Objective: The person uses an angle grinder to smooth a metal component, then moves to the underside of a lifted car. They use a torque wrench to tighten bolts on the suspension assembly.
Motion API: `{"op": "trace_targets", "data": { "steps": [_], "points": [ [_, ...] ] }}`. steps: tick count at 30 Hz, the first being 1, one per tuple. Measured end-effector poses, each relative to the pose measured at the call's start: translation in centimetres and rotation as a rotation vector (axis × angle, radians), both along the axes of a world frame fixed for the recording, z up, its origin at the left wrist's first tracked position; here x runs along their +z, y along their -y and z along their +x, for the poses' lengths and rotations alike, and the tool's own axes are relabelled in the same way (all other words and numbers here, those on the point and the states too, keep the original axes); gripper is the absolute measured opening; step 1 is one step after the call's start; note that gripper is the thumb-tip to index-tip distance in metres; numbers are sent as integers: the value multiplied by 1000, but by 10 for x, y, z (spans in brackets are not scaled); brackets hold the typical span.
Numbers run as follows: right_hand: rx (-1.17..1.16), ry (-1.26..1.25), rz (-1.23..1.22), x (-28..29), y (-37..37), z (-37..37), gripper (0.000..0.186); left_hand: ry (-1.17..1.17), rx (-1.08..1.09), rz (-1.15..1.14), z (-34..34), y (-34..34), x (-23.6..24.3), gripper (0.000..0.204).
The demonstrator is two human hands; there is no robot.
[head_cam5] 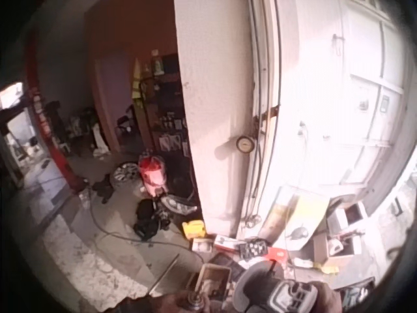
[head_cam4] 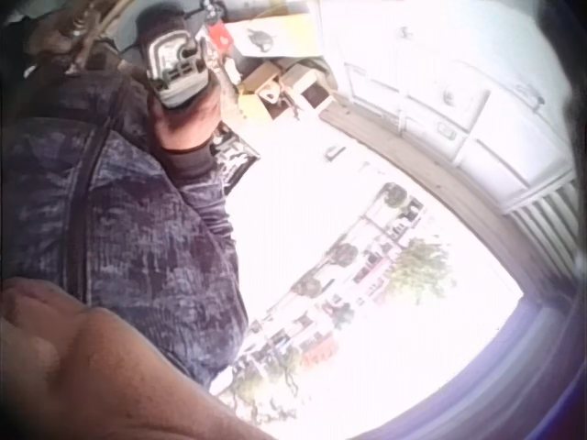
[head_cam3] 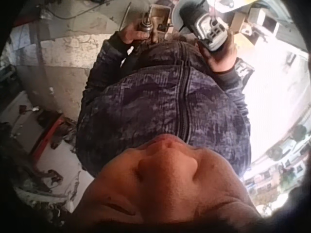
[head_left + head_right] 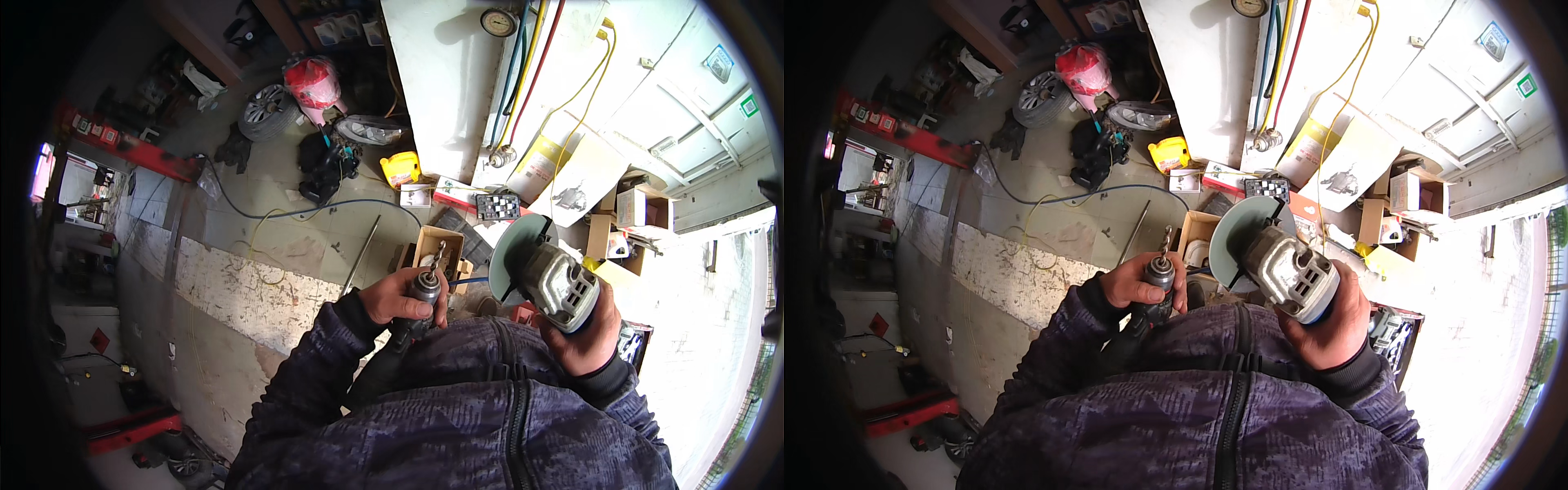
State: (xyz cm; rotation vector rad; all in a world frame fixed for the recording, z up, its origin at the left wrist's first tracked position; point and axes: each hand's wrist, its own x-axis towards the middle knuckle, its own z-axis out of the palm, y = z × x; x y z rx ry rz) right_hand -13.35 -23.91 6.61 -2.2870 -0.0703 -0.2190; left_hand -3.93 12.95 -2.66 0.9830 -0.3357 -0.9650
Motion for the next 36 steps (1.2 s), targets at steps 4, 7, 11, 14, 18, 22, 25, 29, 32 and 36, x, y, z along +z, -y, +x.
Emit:
{"op": "trace_targets", "data": {
  "steps": [4, 7, 11, 14, 18, 22, 25, 29, 32, 36],
  "points": [
    [38, 71, -99, -1, 1, -4, 77, 65, 115, 137, -23, 8, 7, 53],
    [49, 78, -197, 0, 2, -3, 77, 140, 99, 240, -28, 7, 20, 45],
    [97, 92, -276, 3, 3, -4, 79, 285, 88, 350, -30, 8, 43, 34],
    [103, 110, -283, 3, 3, -5, 82, 497, 128, 410, -17, 0, 55, 29],
    [86, 97, -259, 0, 1, -1, 83, 778, 221, 517, 3, -9, 58, 27],
    [68, 129, -199, 2, -6, 6, 82, 768, 270, 589, 16, -13, 53, 26],
    [81, 174, -208, 7, -11, 13, 82, 848, 339, 602, 22, -12, 47, 27],
    [127, 238, -256, 11, -19, 22, 80, 893, 368, 585, 27, -10, 43, 28],
    [161, 284, -244, 10, -23, 25, 79, 955, 416, 598, 32, -9, 45, 36],
    [150, 305, -271, 7, -27, 26, 78, 1057, 475, 609, 43, -12, 51, 33]
  ]
}}
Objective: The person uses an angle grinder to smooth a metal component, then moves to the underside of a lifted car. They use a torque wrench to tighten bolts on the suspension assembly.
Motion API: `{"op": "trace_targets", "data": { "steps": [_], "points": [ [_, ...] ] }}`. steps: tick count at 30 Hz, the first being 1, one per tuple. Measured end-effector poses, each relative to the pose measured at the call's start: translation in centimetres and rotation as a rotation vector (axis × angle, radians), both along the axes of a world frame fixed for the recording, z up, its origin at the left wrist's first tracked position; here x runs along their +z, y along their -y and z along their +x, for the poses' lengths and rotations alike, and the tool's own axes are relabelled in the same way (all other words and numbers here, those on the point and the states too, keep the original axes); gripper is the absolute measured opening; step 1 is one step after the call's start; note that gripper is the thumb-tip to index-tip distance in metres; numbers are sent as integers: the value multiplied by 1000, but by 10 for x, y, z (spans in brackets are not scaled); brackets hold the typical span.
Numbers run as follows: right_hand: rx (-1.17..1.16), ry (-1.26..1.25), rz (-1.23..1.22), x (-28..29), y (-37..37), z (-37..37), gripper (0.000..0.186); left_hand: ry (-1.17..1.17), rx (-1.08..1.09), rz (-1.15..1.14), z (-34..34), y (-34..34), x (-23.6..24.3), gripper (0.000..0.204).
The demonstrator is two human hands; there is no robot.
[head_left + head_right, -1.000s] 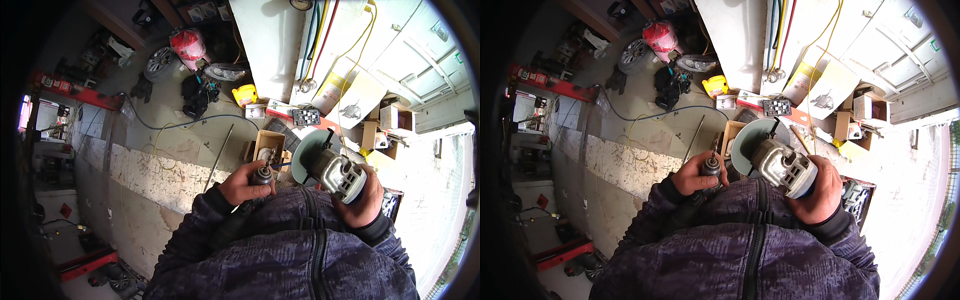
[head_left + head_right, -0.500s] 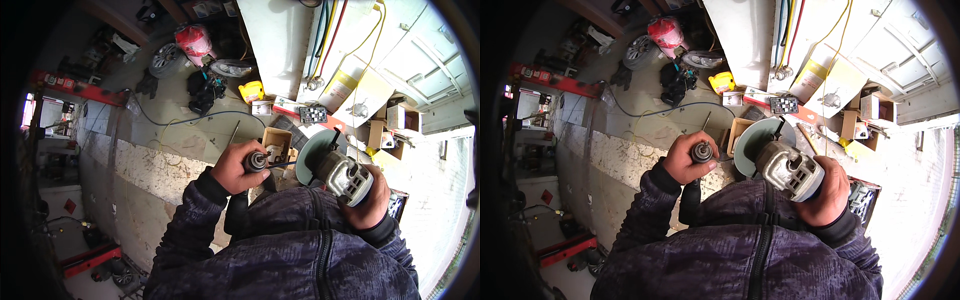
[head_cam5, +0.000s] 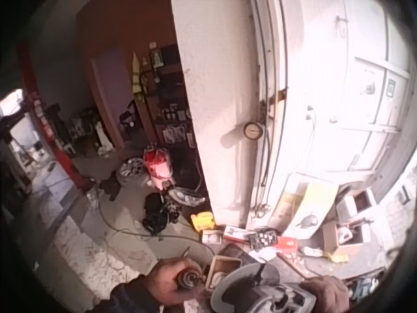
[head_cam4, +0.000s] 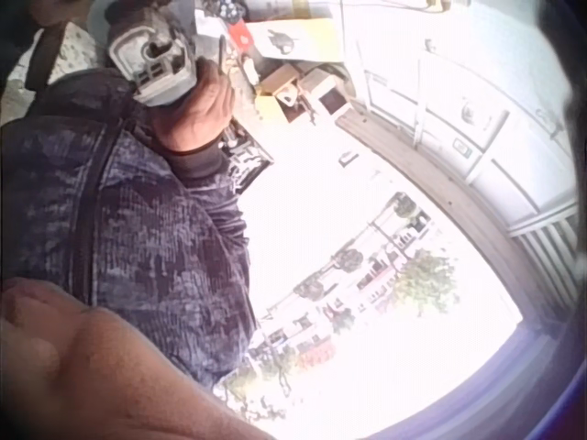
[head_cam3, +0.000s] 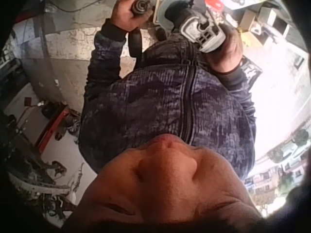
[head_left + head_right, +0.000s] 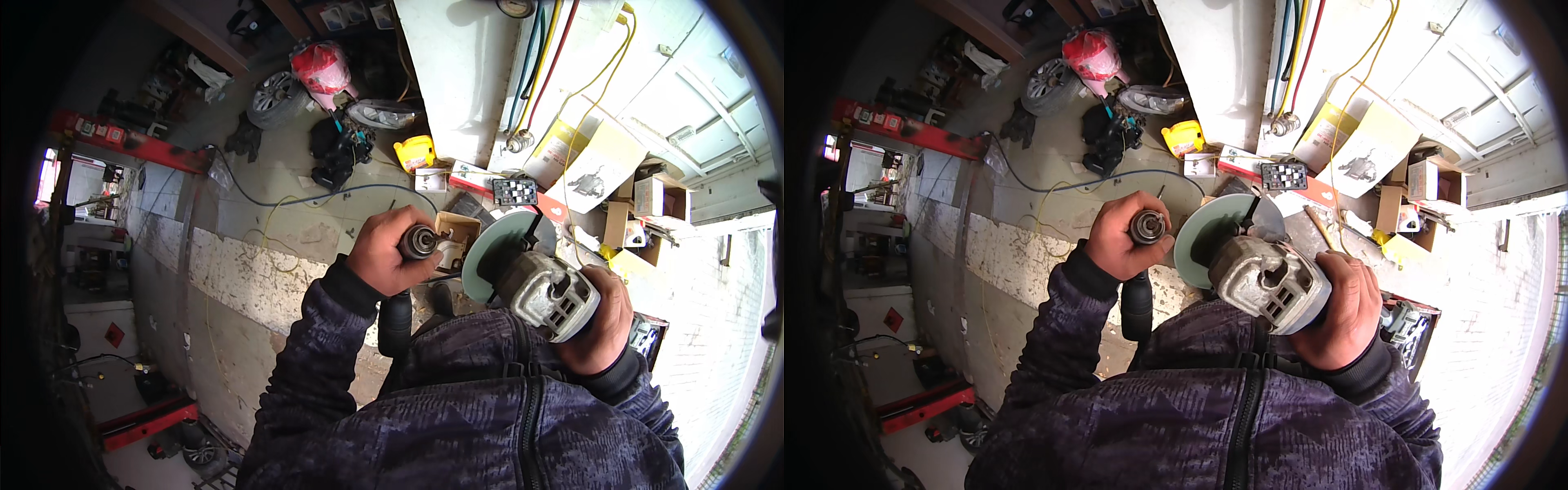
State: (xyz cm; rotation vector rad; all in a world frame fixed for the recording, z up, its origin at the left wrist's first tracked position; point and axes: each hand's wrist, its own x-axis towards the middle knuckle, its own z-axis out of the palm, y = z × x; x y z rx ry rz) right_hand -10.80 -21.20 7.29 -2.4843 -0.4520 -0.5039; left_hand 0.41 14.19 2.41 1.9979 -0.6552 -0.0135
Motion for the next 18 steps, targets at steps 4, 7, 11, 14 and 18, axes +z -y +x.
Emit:
{"op": "trace_targets", "data": {
  "steps": [4, 7, 11, 14, 18],
  "points": [
    [0, -10, -13, -4, -2, 0, 76, 191, 25, 70, 9, -3, 2, 29],
    [14, -10, -17, -7, -3, 0, 74, 206, 38, 60, 10, -3, 0, 29],
    [8, -6, -11, -8, -6, 0, 73, 239, 41, 62, 9, -3, -3, 30],
    [7, -4, -5, -7, -8, 1, 72, 218, 60, 49, 9, -3, -5, 34],
    [22, 6, -2, -7, -9, 2, 71, 232, 44, 34, 8, -4, -7, 35]
  ]
}}
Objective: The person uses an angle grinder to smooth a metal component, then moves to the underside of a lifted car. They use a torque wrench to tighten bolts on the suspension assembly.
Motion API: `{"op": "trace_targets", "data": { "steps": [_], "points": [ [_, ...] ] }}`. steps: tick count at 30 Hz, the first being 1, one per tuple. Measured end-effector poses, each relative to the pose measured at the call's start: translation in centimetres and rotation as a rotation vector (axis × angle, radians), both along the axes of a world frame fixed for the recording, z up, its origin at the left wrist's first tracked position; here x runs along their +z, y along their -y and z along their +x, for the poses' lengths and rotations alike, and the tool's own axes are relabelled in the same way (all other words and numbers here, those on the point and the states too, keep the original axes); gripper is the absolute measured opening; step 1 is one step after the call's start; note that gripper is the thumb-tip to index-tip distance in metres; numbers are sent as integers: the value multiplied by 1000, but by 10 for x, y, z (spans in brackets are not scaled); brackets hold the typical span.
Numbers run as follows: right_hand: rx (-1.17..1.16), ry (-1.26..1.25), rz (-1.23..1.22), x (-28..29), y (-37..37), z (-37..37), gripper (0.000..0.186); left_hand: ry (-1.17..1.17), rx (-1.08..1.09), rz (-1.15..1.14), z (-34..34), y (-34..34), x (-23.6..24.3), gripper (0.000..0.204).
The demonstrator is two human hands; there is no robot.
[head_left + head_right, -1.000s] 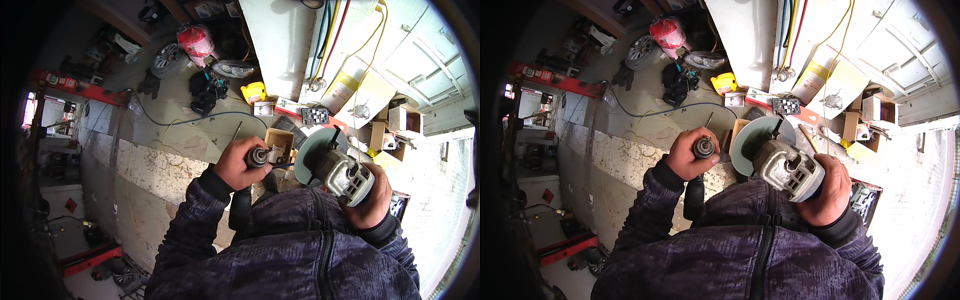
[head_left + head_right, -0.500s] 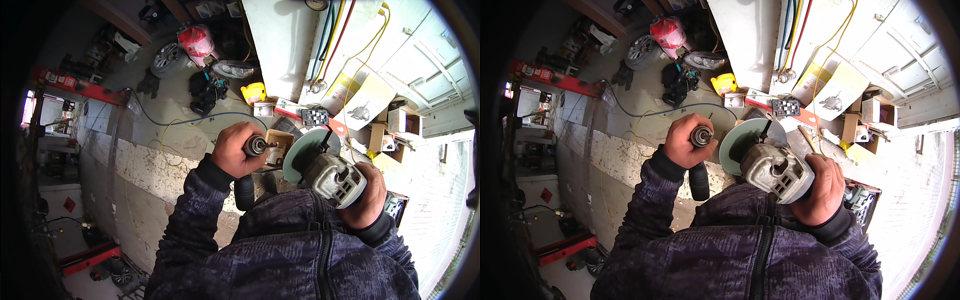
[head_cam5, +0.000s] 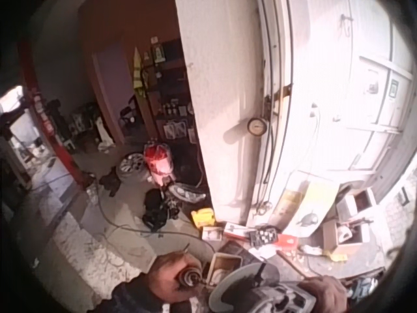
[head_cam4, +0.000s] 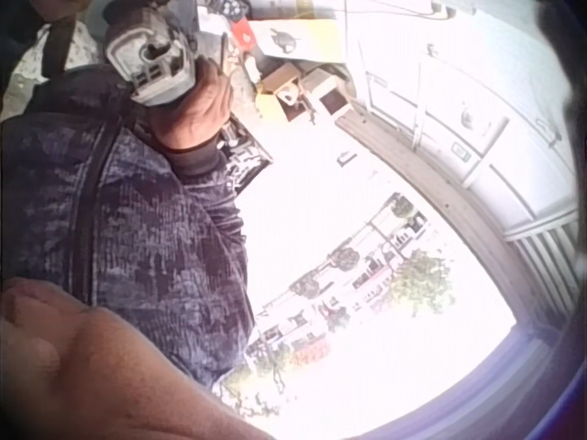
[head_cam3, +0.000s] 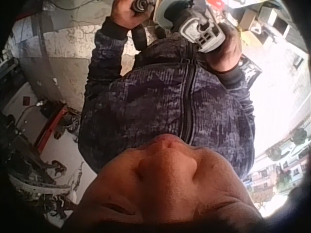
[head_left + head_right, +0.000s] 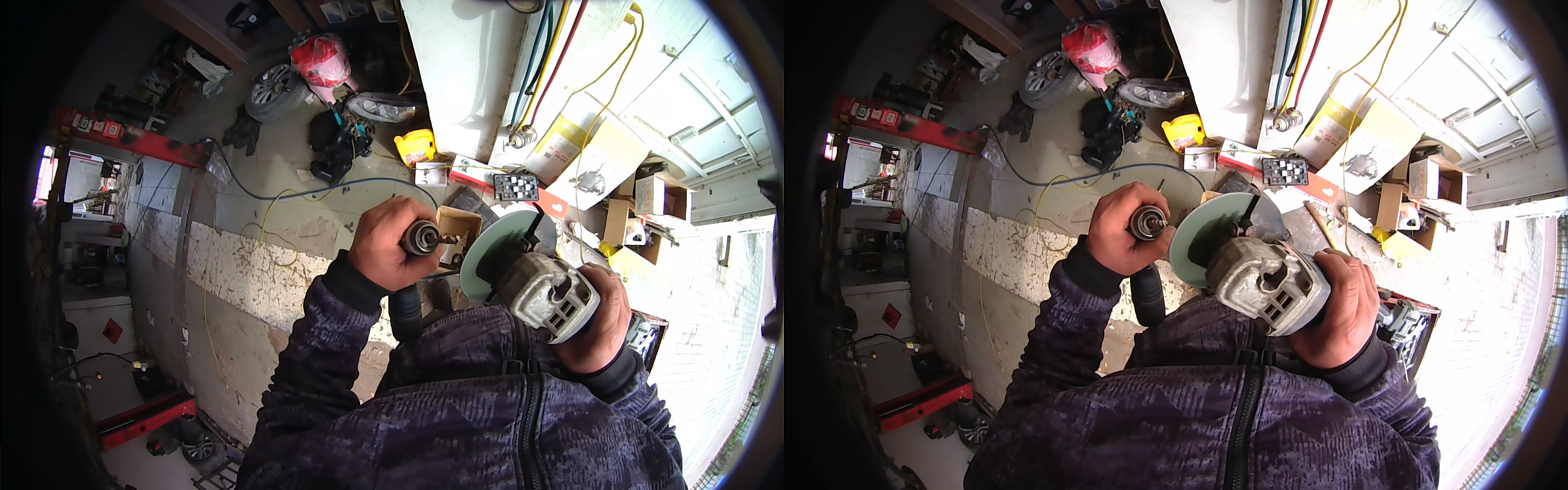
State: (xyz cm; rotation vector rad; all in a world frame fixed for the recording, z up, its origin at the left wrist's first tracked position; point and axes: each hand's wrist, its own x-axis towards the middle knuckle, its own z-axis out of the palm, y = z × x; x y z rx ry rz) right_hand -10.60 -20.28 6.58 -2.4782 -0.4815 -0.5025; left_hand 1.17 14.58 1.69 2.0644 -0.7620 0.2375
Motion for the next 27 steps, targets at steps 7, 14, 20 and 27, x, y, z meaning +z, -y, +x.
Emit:
{"op": "trace_targets", "data": {
  "steps": [7, 14, 20, 27],
  "points": [
    [7, -8, -7, 0, -2, -1, 73, 6, -7, -5, -1, 1, 1, 35],
    [-18, -34, 20, 1, -3, -2, 71, -2, -1, 12, -3, -3, -2, 32],
    [-250, -442, 833, 11, 7, 37, 60, -45, -44, 29, 8, 21, 18, 43],
    [-488, -551, 1586, -32, 34, 103, 41, 163, -376, 86, 18, 106, 31, 63]
  ]
}}
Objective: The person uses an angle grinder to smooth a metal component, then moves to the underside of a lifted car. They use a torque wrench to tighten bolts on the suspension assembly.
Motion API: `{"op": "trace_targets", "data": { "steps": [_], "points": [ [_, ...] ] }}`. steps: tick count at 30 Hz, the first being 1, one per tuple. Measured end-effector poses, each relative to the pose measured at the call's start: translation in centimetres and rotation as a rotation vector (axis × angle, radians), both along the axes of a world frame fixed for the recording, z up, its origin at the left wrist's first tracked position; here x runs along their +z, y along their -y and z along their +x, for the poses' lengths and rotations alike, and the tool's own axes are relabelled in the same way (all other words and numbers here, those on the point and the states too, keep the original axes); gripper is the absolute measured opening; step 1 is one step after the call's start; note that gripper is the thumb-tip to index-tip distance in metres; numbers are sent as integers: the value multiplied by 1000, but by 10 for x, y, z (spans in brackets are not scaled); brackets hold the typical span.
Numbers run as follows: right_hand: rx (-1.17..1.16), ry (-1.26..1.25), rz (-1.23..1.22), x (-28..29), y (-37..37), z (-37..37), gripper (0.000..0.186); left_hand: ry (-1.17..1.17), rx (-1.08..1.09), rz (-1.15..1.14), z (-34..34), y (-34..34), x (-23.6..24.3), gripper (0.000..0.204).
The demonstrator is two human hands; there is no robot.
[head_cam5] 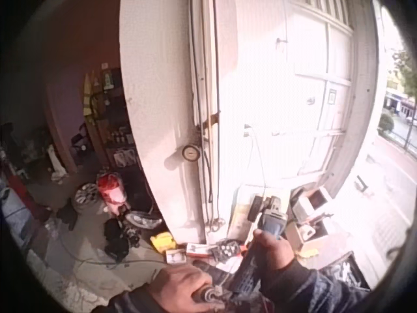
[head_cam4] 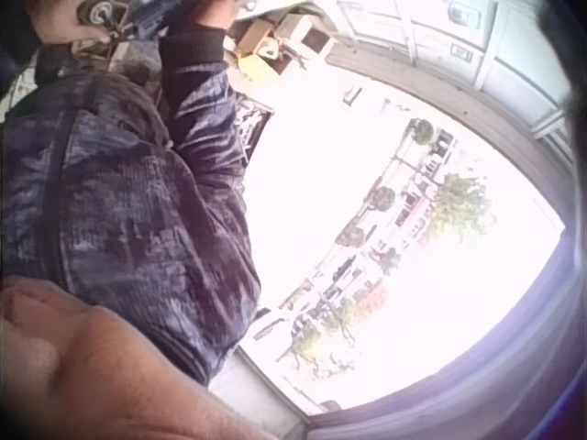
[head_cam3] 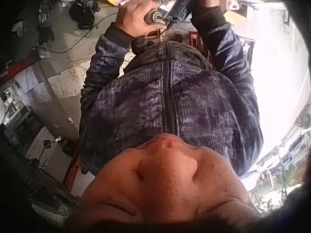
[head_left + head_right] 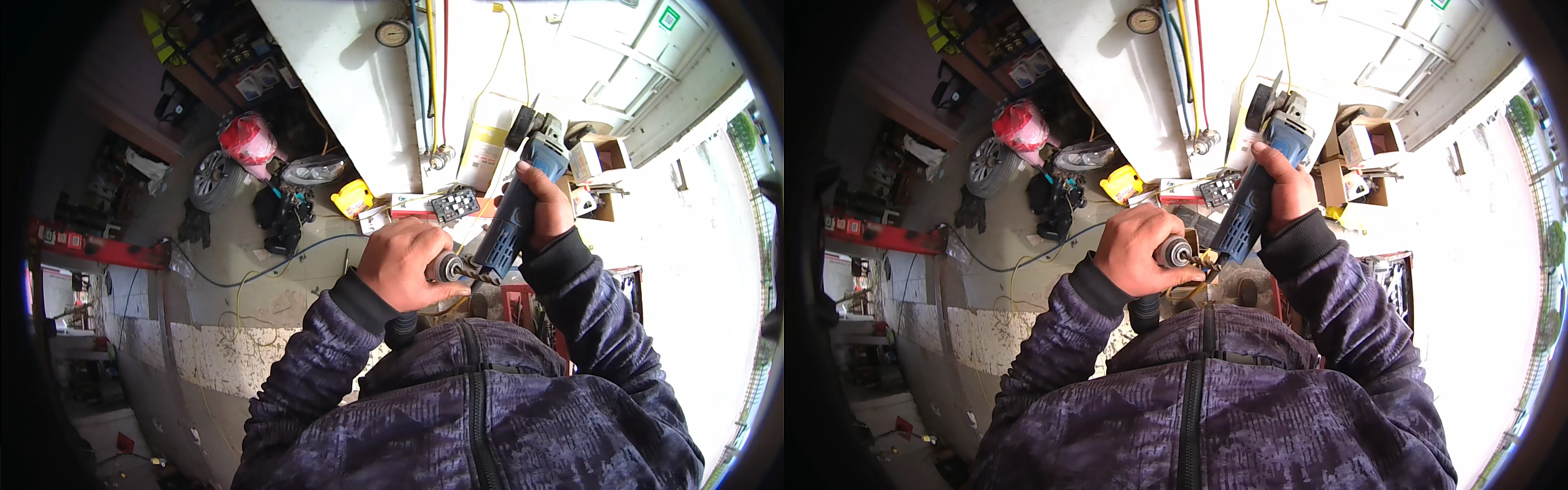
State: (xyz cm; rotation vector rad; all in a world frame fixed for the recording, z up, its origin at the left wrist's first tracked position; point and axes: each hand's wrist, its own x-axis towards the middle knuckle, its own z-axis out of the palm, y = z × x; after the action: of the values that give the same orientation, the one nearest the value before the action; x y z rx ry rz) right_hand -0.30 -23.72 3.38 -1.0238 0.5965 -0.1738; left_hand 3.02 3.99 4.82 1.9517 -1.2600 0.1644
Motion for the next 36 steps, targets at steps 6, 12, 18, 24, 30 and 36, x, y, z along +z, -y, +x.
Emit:
{"op": "trace_targets", "data": {
  "steps": [6, 12, 18, 24, 30, 36],
  "points": [
    [-263, 22, 115, -41, -7, -37, 33, 52, -185, 156, -5, 51, 2, 51],
    [-501, 132, 198, -80, 1, -101, 32, 37, -431, 263, -25, 93, -18, 42],
    [-459, 271, 550, -118, 37, -180, 47, 23, -575, 342, -45, 144, -35, 60],
    [-664, 168, 487, -150, 87, -240, 43, 252, -662, 473, -107, 213, -62, 63],
    [-802, 158, 260, -174, 147, -308, 45, 289, -713, 394, -176, 285, -87, 63],
    [-898, -41, 293, -244, 269, -372, 41, 216, -650, 374, -176, 310, -96, 60]
  ]
}}
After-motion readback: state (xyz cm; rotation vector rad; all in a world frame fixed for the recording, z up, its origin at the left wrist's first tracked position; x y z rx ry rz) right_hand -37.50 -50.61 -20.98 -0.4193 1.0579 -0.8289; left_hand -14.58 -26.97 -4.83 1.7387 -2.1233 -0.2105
